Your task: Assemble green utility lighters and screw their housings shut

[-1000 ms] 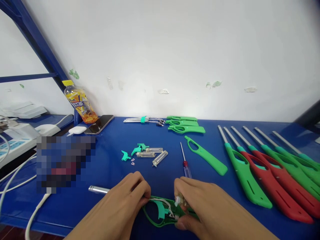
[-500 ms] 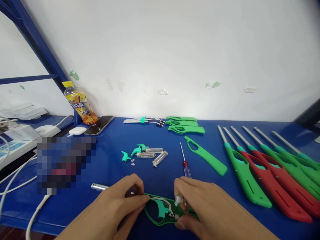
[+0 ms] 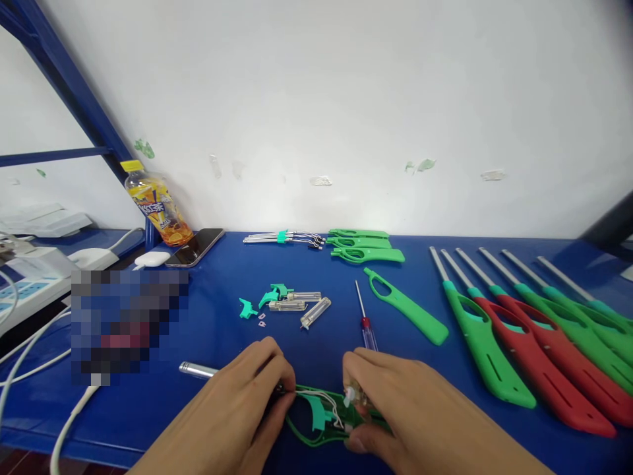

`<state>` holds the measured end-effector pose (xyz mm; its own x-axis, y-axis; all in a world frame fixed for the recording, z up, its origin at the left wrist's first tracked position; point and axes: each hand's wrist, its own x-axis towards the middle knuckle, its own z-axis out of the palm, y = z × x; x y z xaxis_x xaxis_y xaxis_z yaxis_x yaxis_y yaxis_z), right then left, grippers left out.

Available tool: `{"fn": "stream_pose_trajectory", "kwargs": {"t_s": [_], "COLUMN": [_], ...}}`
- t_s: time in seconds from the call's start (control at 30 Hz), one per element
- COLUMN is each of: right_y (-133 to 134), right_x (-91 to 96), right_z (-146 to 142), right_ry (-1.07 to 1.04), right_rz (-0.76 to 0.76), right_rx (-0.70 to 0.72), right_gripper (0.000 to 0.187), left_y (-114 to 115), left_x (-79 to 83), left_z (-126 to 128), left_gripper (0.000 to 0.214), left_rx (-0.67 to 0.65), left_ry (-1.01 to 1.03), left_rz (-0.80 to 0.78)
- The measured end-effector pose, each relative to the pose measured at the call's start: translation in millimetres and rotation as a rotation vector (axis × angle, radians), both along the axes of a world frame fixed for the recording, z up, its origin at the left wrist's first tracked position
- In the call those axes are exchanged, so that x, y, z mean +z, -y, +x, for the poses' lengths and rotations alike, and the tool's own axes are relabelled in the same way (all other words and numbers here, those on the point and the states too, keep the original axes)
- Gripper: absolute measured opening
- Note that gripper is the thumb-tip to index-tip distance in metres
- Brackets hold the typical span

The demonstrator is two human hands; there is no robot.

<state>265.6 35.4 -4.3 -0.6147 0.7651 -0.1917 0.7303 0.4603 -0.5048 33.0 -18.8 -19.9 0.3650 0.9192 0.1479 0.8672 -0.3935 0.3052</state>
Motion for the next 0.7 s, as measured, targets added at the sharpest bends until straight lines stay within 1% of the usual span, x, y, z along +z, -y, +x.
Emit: {"fn": "stream_pose_trajectory", "kwargs": {"t_s": [0.2,0.43,0.6,0.7], "right_y": [-1.2,-0.3,1.1,-0.3], "right_x": [3.5,1.3,3.2,3.5], "right_z": [-2.9,-1.7,-1.9,2.2], "right_ry": [0.012,0.019,0.021,-0.008], "right_rz": [-0.003,-0.029,-0.014,0.002], "right_rx": [-0.015,0.005,-0.007,0.017], "right_gripper": [0.046,0.045,0.047,0.043], "left_y": [-1.6,0.5,0.6,0.5], "left_x": [-1.0,-7.7,-8.0,-7.8], "left_z": [-3.3,-5.2,-4.3,-3.5], "left_gripper": [0.025,0.025,0.027,0.026], "left_rx": [-0.033,-0.063,-0.061,-0.056], "left_ry": [-0.015,-0.05,-0.034,-0.022], "left_rz": [0.02,0.088,0.073,0.058]}}
